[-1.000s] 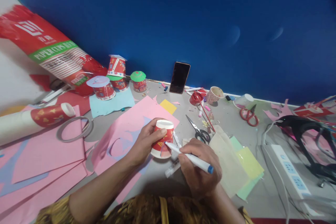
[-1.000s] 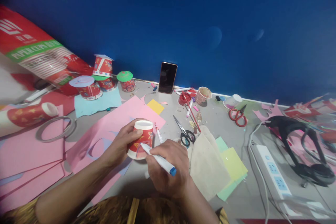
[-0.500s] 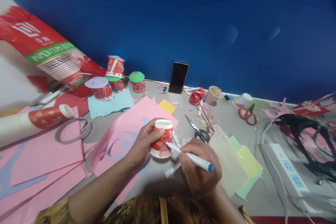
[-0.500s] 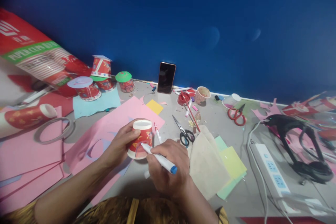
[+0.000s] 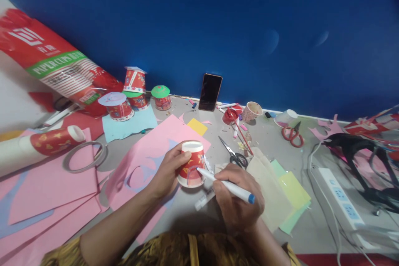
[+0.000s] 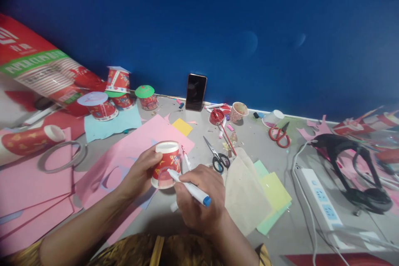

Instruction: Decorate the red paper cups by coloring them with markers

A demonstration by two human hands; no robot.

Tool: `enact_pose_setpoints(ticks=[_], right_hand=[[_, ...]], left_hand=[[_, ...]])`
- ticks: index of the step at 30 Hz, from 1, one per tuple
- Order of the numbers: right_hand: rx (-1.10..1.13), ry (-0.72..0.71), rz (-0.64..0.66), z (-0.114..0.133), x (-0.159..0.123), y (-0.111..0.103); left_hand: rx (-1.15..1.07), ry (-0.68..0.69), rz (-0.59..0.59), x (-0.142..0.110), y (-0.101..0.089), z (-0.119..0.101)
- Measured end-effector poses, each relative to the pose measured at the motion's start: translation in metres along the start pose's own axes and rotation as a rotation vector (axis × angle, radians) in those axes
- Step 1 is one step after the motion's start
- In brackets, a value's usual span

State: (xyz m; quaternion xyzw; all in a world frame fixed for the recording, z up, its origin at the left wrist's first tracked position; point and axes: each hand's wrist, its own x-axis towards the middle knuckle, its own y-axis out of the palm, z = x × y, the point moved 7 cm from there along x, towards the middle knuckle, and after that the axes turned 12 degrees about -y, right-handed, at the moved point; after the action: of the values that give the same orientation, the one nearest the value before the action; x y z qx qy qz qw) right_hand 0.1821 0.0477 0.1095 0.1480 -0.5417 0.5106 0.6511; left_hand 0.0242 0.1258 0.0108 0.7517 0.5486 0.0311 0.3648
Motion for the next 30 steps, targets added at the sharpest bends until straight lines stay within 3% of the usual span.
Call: enact_pose_setpoints(ticks=[30], right_hand=[[-0.02, 0.002, -0.034, 0.001, 0.007, -0.008]], left_hand=[[-0.11, -0.061, 0.02, 0.0, 0.001, 0.005]])
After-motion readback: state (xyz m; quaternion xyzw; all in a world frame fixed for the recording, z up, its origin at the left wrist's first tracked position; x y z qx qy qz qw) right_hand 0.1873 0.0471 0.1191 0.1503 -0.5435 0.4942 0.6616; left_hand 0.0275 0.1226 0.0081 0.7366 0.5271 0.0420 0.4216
